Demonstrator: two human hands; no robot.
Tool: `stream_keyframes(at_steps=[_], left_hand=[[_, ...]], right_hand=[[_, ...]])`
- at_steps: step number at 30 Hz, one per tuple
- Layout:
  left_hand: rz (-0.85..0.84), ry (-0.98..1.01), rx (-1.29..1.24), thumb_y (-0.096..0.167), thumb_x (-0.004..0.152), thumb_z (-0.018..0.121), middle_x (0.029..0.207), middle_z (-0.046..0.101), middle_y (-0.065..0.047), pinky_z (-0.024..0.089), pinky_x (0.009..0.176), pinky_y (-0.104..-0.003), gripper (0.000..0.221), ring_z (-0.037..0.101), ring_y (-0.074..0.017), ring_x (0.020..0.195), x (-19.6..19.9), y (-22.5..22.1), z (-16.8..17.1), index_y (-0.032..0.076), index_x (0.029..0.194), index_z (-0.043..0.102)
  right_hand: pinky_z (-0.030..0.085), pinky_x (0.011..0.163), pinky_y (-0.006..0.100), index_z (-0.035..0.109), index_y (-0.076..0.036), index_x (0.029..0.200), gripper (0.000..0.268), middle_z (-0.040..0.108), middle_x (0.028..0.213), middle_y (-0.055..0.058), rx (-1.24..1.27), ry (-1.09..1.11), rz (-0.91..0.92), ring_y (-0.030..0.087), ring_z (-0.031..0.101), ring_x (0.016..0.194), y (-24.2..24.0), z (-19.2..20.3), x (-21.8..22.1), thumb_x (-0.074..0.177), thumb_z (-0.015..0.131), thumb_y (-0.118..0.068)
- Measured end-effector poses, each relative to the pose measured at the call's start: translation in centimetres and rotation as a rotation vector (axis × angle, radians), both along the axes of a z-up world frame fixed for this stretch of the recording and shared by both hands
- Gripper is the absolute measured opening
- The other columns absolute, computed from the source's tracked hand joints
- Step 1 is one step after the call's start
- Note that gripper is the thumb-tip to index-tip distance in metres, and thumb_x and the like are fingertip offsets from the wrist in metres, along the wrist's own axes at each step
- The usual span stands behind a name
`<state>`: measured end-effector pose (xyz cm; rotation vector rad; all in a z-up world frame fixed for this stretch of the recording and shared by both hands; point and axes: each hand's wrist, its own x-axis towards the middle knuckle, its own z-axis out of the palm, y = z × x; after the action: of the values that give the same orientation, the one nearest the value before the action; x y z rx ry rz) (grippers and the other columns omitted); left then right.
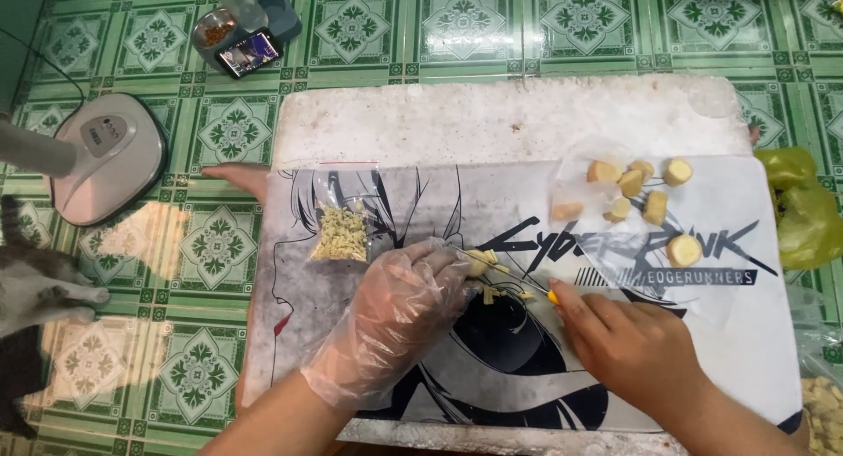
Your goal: Finely chopping or mincing small pieces of ginger using a small knife on a cutting board.
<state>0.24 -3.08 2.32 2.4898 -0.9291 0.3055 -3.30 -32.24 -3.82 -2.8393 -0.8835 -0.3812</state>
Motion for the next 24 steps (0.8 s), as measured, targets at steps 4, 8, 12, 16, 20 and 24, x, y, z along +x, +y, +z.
stream_keyframes(at_steps=[4, 8, 12, 16, 20, 24], left_hand=[[0.012, -0.023, -0.014, 0.008, 0.086, 0.073, 0.106, 0.078, -0.01, 0.06, 0.091, -0.041, 0.016, 0.075, -0.0275, 0.095, 0.1, -0.4, 1.1, 0.003, 0.101, 0.075], [0.018, -0.033, -0.014, 0.007, 0.088, 0.073, 0.103, 0.079, -0.013, 0.061, 0.096, -0.041, 0.012, 0.076, -0.0279, 0.091, 0.1, -0.3, 1.5, 0.001, 0.098, 0.077], [-0.005, -0.068, -0.125, 0.002, 0.086, 0.074, 0.104, 0.078, -0.013, 0.062, 0.095, -0.043, 0.011, 0.077, -0.0305, 0.095, 0.1, -0.2, 0.9, 0.001, 0.096, 0.07], [-0.001, -0.026, 0.032, 0.007, 0.09, 0.07, 0.107, 0.079, -0.012, 0.061, 0.093, -0.041, 0.011, 0.075, -0.0299, 0.099, 0.1, -0.1, 0.3, 0.002, 0.099, 0.074], [0.012, -0.003, 0.117, 0.012, 0.088, 0.068, 0.115, 0.077, -0.012, 0.058, 0.094, -0.045, 0.02, 0.072, -0.0345, 0.112, -0.3, -0.1, -0.4, 0.005, 0.106, 0.076], [-0.008, -0.032, 0.146, 0.009, 0.088, 0.066, 0.115, 0.077, -0.012, 0.058, 0.097, -0.042, 0.021, 0.072, -0.0329, 0.114, -0.3, -0.3, 0.1, 0.004, 0.106, 0.075]], right_hand=[[0.053, 0.041, 0.024, 0.069, -0.01, 0.135, 0.052, 0.079, 0.087, 0.001, 0.04, -0.01, 0.009, 0.013, 0.074, 0.056, 0.1, 0.0, -0.1, 0.086, 0.08, -0.019], [0.054, 0.041, 0.024, 0.071, -0.01, 0.133, 0.047, 0.08, 0.087, 0.001, 0.039, -0.021, 0.013, 0.014, 0.075, 0.057, 0.3, 0.0, 0.0, 0.087, 0.079, -0.019], [0.051, 0.037, 0.023, 0.069, -0.009, 0.133, 0.048, 0.079, 0.084, 0.002, 0.021, -0.028, 0.006, 0.012, 0.072, 0.051, 0.7, -0.3, 0.0, 0.088, 0.079, -0.02], [0.048, 0.036, 0.022, 0.067, -0.007, 0.136, 0.05, 0.076, 0.082, -0.001, -0.035, -0.069, 0.005, 0.009, 0.068, 0.046, 1.4, -0.7, -0.6, 0.09, 0.078, -0.022], [0.044, 0.038, 0.025, 0.068, -0.003, 0.134, 0.045, 0.072, 0.078, 0.0, -0.06, -0.145, -0.024, 0.009, 0.062, 0.046, 2.5, -0.6, -1.1, 0.093, 0.075, -0.019], [0.055, 0.041, 0.023, 0.063, 0.002, 0.14, 0.053, 0.077, 0.083, 0.004, -0.197, -0.125, -0.028, 0.009, 0.068, 0.045, 3.1, -0.8, -1.8, 0.095, 0.069, -0.025]])
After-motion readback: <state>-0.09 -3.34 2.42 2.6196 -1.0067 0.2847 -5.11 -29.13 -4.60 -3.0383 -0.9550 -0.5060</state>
